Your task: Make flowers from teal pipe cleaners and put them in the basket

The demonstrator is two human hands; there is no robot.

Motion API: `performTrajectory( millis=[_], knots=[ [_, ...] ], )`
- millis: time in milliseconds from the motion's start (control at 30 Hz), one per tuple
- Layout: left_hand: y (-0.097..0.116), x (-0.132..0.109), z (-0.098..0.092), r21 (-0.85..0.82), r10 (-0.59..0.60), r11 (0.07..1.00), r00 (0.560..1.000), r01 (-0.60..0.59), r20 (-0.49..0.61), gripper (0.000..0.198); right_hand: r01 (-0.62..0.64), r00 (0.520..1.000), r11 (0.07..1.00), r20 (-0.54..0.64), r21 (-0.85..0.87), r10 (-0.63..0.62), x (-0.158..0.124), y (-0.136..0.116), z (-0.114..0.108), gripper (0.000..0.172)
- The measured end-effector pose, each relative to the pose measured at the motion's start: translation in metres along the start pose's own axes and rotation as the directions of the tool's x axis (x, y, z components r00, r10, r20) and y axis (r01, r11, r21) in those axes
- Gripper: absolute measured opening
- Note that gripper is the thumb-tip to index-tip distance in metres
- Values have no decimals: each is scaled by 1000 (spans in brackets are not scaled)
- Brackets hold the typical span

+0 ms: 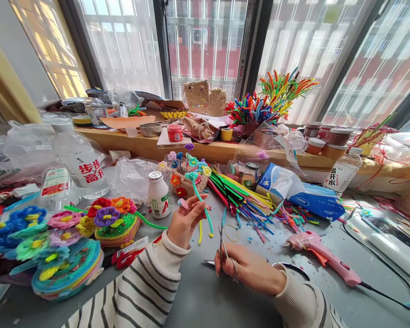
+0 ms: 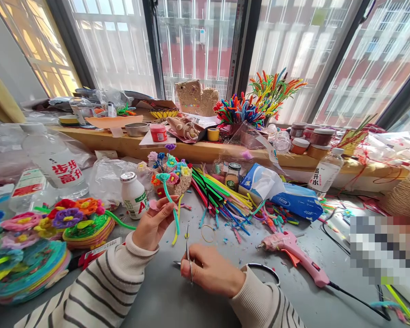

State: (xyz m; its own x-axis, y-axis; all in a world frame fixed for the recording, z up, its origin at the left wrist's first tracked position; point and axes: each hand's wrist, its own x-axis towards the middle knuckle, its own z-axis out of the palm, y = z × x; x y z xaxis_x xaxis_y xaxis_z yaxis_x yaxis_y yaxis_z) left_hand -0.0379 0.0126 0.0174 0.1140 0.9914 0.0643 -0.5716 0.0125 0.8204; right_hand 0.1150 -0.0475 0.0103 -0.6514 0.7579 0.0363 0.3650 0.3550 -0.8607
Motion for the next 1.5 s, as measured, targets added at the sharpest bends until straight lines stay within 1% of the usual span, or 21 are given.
performTrajectory(
  millis=[67, 167, 300, 433, 533, 733, 933, 1100, 1167, 1267, 1400, 1500],
  knots=[
    [0, -1, 1, -19, -17, 1000, 1000, 17, 12, 22, -14, 999, 1000, 52, 7, 14, 0, 0, 5, 62],
    [0, -1, 2, -19, -51, 998, 998, 51, 21, 23, -28, 997, 999, 73, 25, 26, 0, 2, 10, 64],
    [-1, -2, 3, -24, -63, 998, 997, 64, 32, 23, -46, 997, 998, 57, 36, 44, 1, 3, 10, 63],
    [-1, -3, 3, -9, -78, 997, 995, 78, 69, 23, -39, 998, 998, 43, 45, 37, 2, 4, 8, 64],
    [-1, -3, 2, 8, -87, 996, 992, 87, 96, 21, -14, 999, 998, 44, 59, 11, 3, 5, 8, 62],
    [-3, -2, 0, 3, -83, 996, 989, 84, 122, 21, -16, 994, 992, 111, 128, 1, 2, 7, 9, 56],
    [-2, -3, 2, -7, -84, 996, 990, 85, 115, 22, -16, 995, 987, 95, 160, 1, 3, 7, 11, 54],
    [-2, -4, 2, 18, -88, 996, 990, 87, 114, 21, -19, 996, 986, 93, 167, 4, 4, 8, 13, 50],
    [-2, -4, 2, 21, -75, 997, 991, 73, 112, 20, -19, 997, 988, 72, 154, 8, 4, 8, 13, 47],
    [-3, -3, 2, -6, -54, 998, 993, 55, 102, 19, -10, 1000, 993, 5, 115, 10, 5, 7, 13, 46],
    [-4, 0, -1, -73, -42, 996, 998, 45, 47, 18, -18, 998, 996, -63, 82, 23, 6, 6, 14, 47],
    [-5, 1, -3, -121, -55, 991, 998, 57, 16, 19, -11, 994, 997, -104, 74, 18, 7, 6, 14, 47]
  ],
)
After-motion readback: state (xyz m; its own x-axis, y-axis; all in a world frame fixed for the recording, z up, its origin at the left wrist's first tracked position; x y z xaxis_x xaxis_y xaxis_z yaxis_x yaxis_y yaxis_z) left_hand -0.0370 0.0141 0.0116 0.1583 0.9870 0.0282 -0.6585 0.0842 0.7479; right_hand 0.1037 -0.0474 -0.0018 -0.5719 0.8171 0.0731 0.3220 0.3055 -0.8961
